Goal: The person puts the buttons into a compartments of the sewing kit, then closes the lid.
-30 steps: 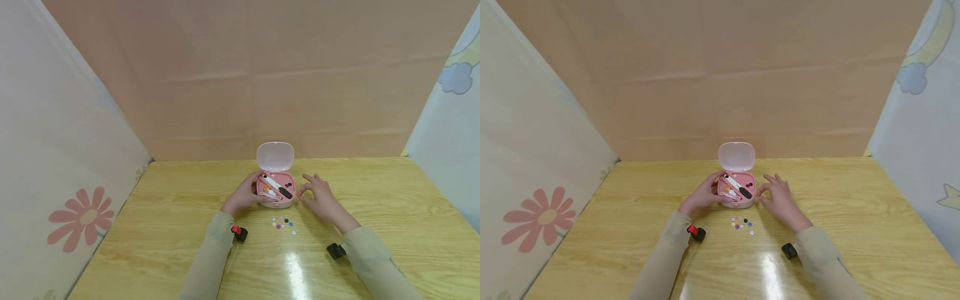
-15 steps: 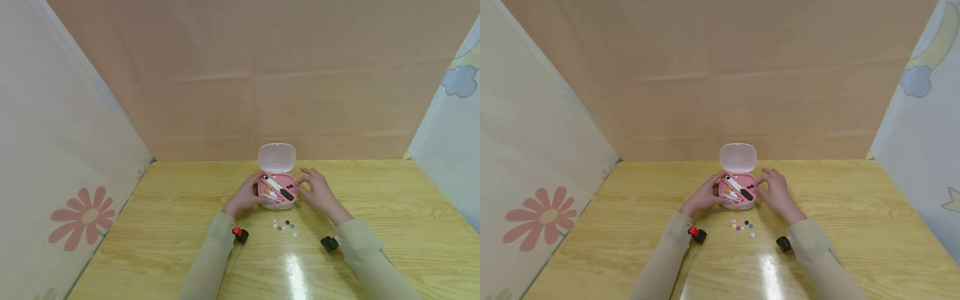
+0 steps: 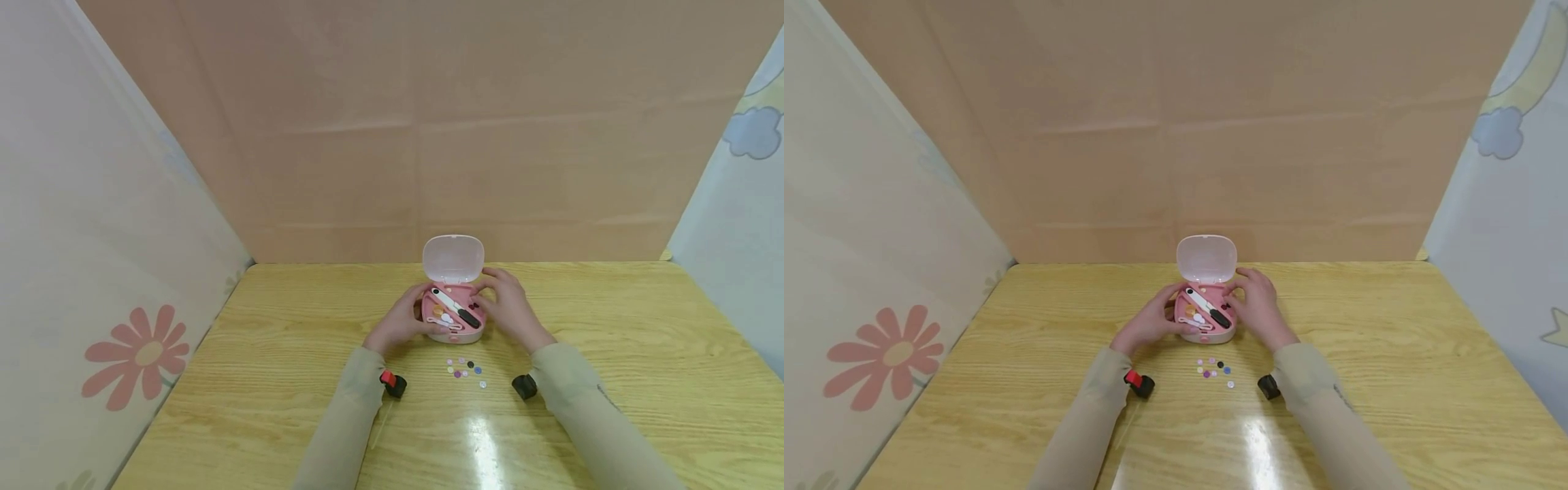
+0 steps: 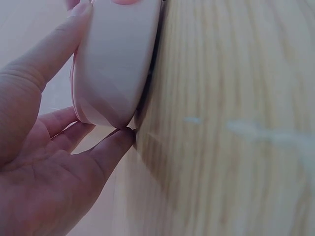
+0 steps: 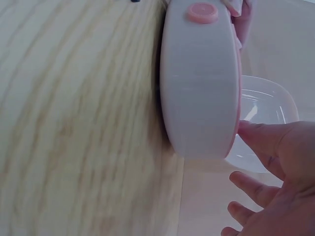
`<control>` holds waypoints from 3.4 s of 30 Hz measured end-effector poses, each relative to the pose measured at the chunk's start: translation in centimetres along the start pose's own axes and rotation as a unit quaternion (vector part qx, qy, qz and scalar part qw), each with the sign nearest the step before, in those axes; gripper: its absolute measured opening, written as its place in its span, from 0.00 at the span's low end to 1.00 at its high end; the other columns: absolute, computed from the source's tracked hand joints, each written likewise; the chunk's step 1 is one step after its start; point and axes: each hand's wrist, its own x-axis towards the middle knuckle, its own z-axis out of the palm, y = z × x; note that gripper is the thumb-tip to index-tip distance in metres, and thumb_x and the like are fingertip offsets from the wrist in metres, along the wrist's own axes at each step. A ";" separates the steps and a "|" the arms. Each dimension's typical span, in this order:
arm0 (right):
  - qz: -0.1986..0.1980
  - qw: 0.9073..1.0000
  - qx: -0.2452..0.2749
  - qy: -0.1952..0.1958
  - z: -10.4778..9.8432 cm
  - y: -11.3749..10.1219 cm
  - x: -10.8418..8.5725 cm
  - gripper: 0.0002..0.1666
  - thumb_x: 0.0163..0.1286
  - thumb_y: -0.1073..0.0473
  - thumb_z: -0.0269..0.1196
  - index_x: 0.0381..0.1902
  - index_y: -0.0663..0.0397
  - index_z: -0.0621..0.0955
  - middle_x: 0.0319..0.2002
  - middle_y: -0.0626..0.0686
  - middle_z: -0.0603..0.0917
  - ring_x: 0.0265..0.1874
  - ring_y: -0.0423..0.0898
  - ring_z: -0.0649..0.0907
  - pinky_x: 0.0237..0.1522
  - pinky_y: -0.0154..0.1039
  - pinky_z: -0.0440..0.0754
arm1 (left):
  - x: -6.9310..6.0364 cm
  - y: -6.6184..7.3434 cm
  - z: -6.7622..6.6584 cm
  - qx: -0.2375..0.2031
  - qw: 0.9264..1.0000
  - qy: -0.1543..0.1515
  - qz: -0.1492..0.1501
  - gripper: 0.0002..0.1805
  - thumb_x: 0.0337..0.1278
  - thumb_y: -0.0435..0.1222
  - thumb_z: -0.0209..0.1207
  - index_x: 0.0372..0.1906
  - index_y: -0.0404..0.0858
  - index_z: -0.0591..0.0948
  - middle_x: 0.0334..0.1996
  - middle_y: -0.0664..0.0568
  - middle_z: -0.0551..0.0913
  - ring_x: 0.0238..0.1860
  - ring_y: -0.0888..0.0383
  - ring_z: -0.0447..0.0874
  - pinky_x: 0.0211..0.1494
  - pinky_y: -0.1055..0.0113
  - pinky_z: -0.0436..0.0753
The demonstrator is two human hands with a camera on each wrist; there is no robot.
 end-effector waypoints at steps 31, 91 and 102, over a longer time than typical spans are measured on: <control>-0.008 1.000 -0.012 -0.023 0.2 0.7 -1.0 0.10 0.65 0.64 0.64 0.44 0.61 0.83 0.61 0.70 0.69 0.63 0.69 0.62 0.63 0.66 0.52 | 0.1 0.0 0.0 0.005 1.000 0.007 -0.008 0.50 0.42 0.36 0.75 0.72 0.49 0.61 0.66 0.53 0.63 0.62 0.54 0.68 0.62 0.64 0.71; -0.034 0.994 -0.059 -0.083 -2.2 -0.3 -7.4 0.36 0.70 0.45 0.58 0.69 0.58 0.67 0.68 0.70 0.59 0.69 0.71 0.49 0.64 0.69 0.43 | 0.0 -0.4 0.1 -0.025 1.000 0.002 -0.011 0.51 0.41 0.35 0.75 0.73 0.50 0.61 0.65 0.56 0.64 0.60 0.57 0.70 0.58 0.65 0.74; -0.037 0.994 -0.053 -0.083 -2.9 -0.9 -8.1 0.37 0.70 0.45 0.58 0.69 0.60 0.66 0.69 0.69 0.58 0.69 0.70 0.49 0.66 0.66 0.43 | 0.4 -0.3 0.1 -0.022 1.000 0.003 -0.011 0.50 0.41 0.35 0.75 0.72 0.49 0.61 0.62 0.56 0.66 0.56 0.59 0.73 0.57 0.67 0.74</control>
